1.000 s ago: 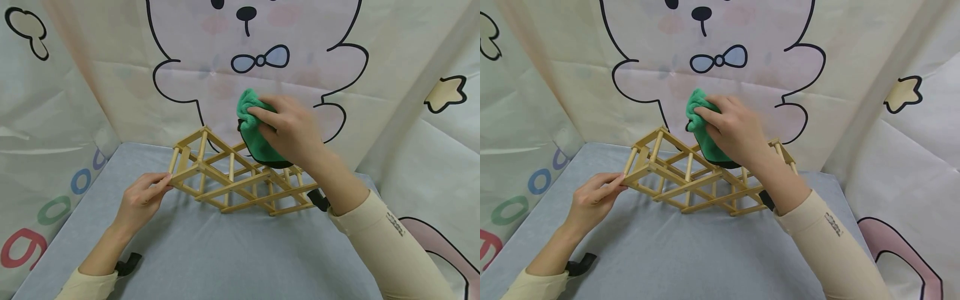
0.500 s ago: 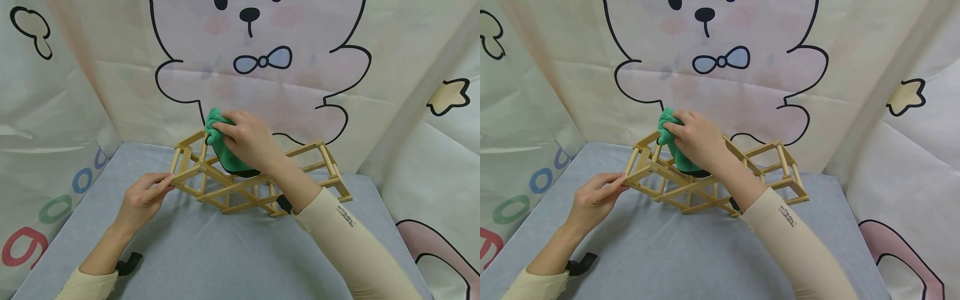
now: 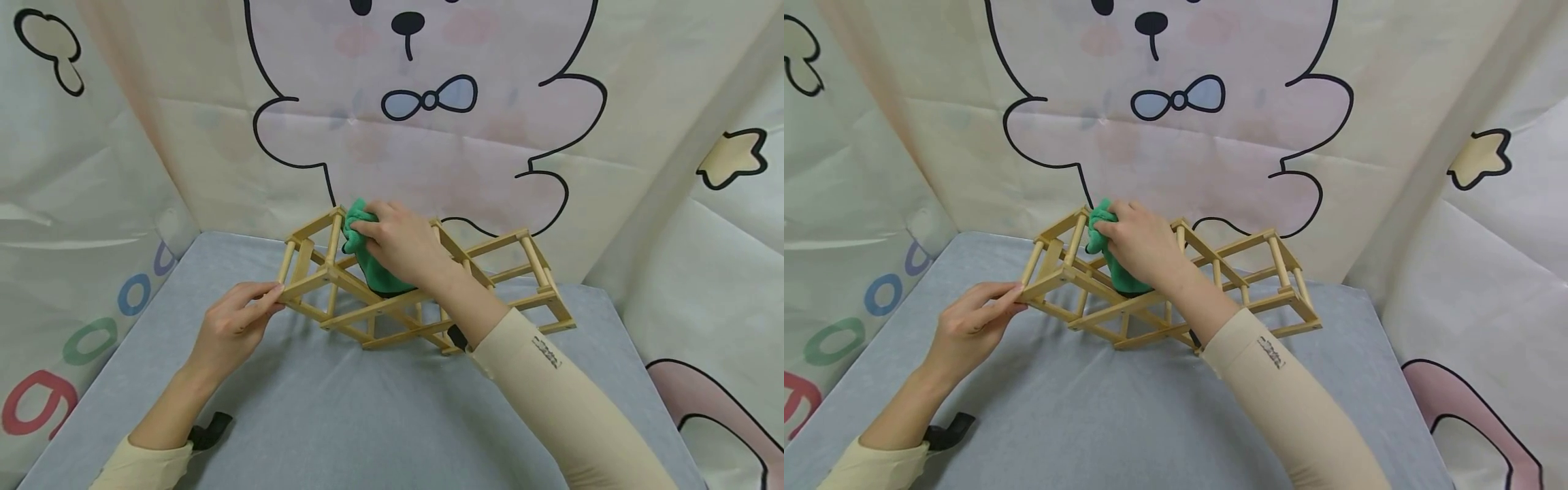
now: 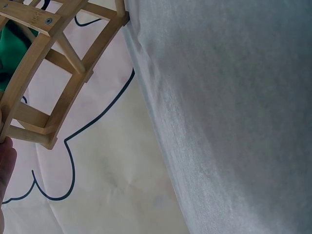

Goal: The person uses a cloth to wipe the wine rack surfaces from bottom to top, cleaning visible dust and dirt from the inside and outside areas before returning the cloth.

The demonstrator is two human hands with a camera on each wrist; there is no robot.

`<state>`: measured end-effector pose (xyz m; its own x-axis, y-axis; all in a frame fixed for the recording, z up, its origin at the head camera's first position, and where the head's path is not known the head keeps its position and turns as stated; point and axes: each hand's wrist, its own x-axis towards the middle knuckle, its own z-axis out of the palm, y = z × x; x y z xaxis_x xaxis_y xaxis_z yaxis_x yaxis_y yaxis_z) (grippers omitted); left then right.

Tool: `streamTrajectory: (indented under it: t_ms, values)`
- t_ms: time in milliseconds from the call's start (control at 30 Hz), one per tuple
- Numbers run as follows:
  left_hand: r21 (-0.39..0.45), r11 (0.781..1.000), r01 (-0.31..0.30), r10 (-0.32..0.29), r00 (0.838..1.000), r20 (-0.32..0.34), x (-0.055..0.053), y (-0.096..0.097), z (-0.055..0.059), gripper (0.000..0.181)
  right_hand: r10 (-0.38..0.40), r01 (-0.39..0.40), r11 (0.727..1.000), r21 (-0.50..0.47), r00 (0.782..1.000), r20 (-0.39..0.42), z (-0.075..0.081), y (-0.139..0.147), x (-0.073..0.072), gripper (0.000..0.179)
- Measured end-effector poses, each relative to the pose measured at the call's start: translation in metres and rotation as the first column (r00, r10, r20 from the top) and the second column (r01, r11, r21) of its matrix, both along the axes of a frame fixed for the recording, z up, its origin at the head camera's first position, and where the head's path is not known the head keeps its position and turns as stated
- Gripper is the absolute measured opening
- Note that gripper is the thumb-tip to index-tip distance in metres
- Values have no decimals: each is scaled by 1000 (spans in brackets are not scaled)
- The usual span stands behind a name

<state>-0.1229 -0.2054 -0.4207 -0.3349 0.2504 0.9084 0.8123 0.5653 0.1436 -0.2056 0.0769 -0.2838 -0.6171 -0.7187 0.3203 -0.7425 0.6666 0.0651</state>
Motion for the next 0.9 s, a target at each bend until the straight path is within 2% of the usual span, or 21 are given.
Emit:
streamTrajectory:
  t_ms: [167, 367, 500, 633, 733, 900]
  values:
    - [4, 1000, 2, -2, 1000, 1, -1, 1, 0, 31, -72, 68, 995, 71, 996, 48, 0, 2, 1, 31]
    - [6, 1000, 5, -5, 1000, -5, -1, 2, 1, 31, -64, 59, 996, 62, 994, 84, 2, 2, 1, 32]
    - [5, 1000, 2, -1, 1000, -7, -1, 3, 1, 31, -33, 32, 999, 2, 994, 105, 6, -1, 0, 34]
    - [4, 1000, -8, 8, 1000, -14, 1, 1, 1, 32, 34, -26, 996, -88, 996, 86, 13, -3, 2, 34]
    - [0, 1000, -3, 3, 1000, -10, 2, -1, 1, 33, 95, -85, 981, -176, 994, 47, 24, -1, 6, 32]
    - [-16, 1000, 14, -13, 998, 59, 5, -2, 7, 40, 156, -164, 939, -301, 986, -50, 50, 13, 11, 31]
